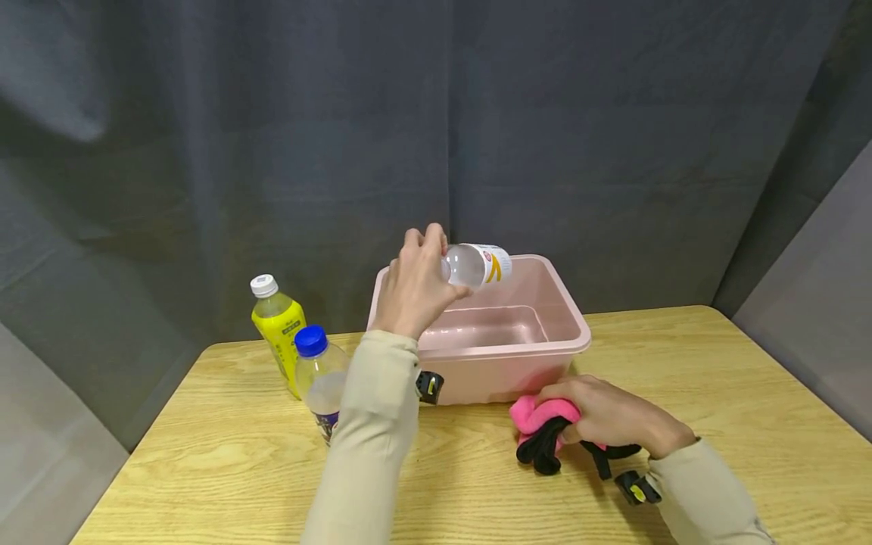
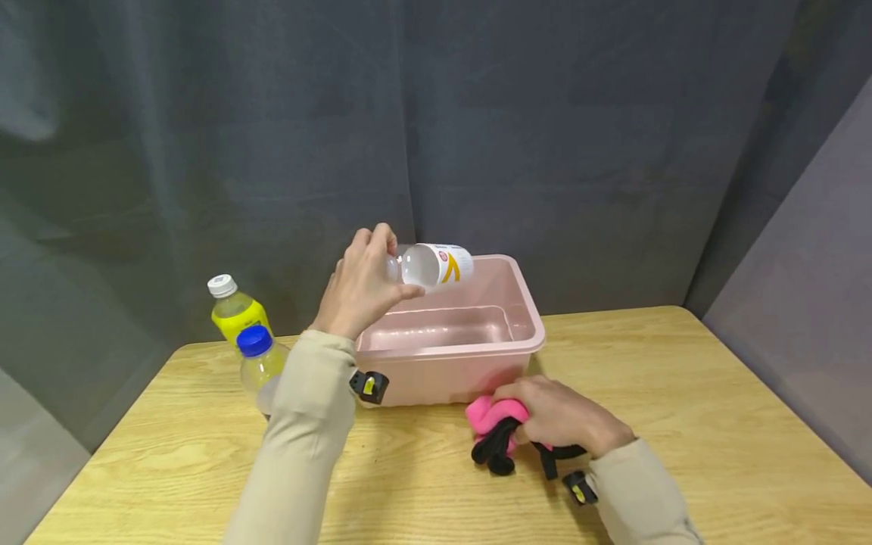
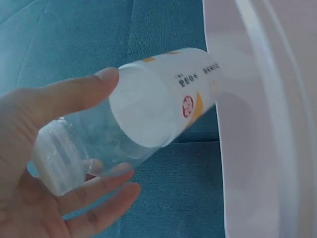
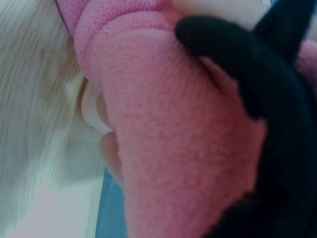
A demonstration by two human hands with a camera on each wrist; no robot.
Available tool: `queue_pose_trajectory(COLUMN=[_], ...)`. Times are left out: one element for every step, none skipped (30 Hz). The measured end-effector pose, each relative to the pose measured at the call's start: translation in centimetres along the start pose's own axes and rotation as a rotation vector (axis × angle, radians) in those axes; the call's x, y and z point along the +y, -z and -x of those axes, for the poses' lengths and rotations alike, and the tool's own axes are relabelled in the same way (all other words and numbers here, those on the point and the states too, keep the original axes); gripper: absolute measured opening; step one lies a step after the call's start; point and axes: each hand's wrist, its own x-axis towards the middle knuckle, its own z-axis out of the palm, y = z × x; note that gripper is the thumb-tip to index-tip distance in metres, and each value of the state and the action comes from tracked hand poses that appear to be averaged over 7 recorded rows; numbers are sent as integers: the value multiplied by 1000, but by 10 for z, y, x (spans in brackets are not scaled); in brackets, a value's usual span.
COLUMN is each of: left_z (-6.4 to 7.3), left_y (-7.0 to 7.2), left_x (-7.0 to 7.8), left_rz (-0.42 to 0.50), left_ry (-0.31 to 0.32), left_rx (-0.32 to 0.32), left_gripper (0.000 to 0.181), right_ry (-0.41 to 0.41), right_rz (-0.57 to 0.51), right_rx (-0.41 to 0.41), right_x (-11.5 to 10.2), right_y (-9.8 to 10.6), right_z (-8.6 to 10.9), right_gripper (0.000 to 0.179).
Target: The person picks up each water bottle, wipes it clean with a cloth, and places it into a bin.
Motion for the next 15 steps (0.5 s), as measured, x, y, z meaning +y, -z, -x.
queue_pose_trajectory(left_z=[-2,-4,-6,-8,-10,-12,-14,-16,-17,-19,-20,-21,-22,-22,-23], left_y=[1,2,2,2,2,1,0,-1,-2,-3,-5,-6,-8,-10,-11], left_x=[0,1,1,1,2,2,2,2,1,1,0,0,-1,-2,-3], left_rz=[-6,-12,-18,-22,-25,-27,-29,-31,-33,-37,-44,-55,-62,-68,-75], left_ry=[10,17,23,27,28,27,27,27,29,31,35,41,48,54,61], left_rx=[-6,-11,-15,-18,-21,-24,-29,-35,-47,-59,-73,-89,-104,-119,-132], left_gripper=[54,53,53,53,52,52,52,52,52,52,53,53,53,54,54], right_ry=[0,-2,-6,-11,-15,-21,-26,-29,-32,-30,-29,-28,-26,-25,-24], right_rz=[-1,-3,-11,-20,-25,-32,-39,-43,-46,-47,-46,-45,-44,-46,-46], right_rx=[-1,-3,-7,-10,-13,-16,-18,-19,-20,-20,-20,-21,-21,-21,-22], right_x=[0,0,0,0,0,0,1,1,1,1,1,1,2,2,2], right_y=[0,0,0,0,0,0,0,0,0,-1,-1,-1,-1,-1,-1], right_z=[0,0,0,1,1,1,1,1,2,2,2,3,3,3,3], right_gripper=[38,38,38,38,39,39,39,39,39,39,38,38,38,38,38])
